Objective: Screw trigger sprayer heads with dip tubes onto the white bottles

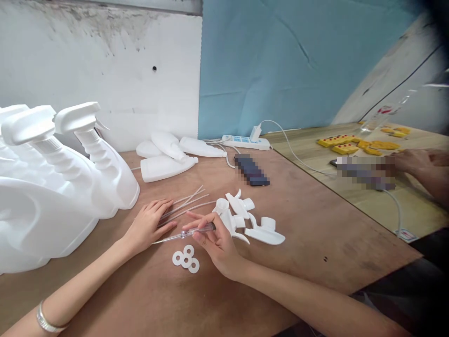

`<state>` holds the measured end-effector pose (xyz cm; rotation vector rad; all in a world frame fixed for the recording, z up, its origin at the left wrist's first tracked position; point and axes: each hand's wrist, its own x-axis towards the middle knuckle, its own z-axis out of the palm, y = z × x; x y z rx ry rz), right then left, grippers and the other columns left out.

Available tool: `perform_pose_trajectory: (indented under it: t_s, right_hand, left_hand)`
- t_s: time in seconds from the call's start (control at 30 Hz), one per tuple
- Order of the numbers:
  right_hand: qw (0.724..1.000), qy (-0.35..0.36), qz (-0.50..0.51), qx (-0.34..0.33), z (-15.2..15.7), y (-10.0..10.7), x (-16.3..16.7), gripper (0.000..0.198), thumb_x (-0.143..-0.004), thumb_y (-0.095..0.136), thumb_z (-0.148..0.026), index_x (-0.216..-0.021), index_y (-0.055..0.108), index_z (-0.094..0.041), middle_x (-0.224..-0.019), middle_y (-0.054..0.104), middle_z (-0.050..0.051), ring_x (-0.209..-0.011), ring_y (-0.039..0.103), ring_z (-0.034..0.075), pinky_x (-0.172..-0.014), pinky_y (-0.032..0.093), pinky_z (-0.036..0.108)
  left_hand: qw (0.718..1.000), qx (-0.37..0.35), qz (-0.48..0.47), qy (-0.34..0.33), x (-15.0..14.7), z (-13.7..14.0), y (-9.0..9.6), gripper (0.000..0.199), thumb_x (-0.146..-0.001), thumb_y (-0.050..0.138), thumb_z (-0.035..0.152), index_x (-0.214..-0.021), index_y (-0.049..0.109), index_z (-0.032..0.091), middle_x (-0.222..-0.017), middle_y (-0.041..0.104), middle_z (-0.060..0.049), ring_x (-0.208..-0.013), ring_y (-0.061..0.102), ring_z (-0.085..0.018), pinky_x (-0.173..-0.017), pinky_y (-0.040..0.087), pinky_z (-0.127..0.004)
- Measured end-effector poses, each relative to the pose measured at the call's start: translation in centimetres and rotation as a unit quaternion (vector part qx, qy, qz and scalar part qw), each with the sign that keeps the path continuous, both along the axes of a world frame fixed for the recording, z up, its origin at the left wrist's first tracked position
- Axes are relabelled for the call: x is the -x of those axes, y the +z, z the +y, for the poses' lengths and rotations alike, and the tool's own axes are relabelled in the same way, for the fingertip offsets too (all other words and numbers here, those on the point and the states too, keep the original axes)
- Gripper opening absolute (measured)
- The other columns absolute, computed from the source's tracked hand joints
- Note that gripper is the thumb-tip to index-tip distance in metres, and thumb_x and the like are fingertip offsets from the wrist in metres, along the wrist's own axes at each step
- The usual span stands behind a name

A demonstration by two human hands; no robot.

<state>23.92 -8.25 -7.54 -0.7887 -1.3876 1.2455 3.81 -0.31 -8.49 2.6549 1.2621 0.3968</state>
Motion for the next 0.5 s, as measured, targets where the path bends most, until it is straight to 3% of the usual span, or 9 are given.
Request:
perform_pose_trajectory:
  t_s: [0.2,0.37,0.5]
  right_hand:
    - [0.994,-0.089,-0.068,-0.008,0.2,-0.5,0.1,0.009,-0.087,0.050,-0.024,-0.085,0.041,-0.025,-0.098,0.067,0.002,-0.131,0.029,0.014,-0.106,0.023,0.044]
    - [0.985,-0.156,-0.072,0.000,0.3,-0.5,0.0,0.009,-0.086,0.051,-0.025,-0.084,0.042,-0.024,-0.098,0.067,0.001,-0.130,0.030,0.015,-0.106,0.021,0.045]
    - [0.984,-0.166,-0.070,0.011,0.4,-0.6,-0.1,0.008,-0.086,0.051,-0.026,-0.084,0.043,-0.024,-0.098,0.066,0.003,-0.129,0.032,0.017,-0.105,0.023,0.046]
  left_hand:
    - [0.998,-0.045,-0.031,0.005,0.6,-0.1,0.0,0.028,-0.089,0.039,0.031,-0.102,0.060,0.019,-0.100,0.063,-0.007,-0.091,0.053,-0.022,-0.078,0.045,-0.035]
    - [0.998,-0.050,-0.043,0.023,2.6,-0.7,-0.2,0.028,-0.089,0.036,0.028,-0.093,0.063,0.021,-0.091,0.064,-0.005,-0.082,0.054,-0.018,-0.070,0.046,-0.030]
    - [0.997,-0.047,-0.028,0.050,4.0,-1.4,-0.2,0.026,-0.088,0.038,0.026,-0.093,0.062,0.021,-0.090,0.064,-0.004,-0.082,0.055,-0.018,-0.069,0.046,-0.029]
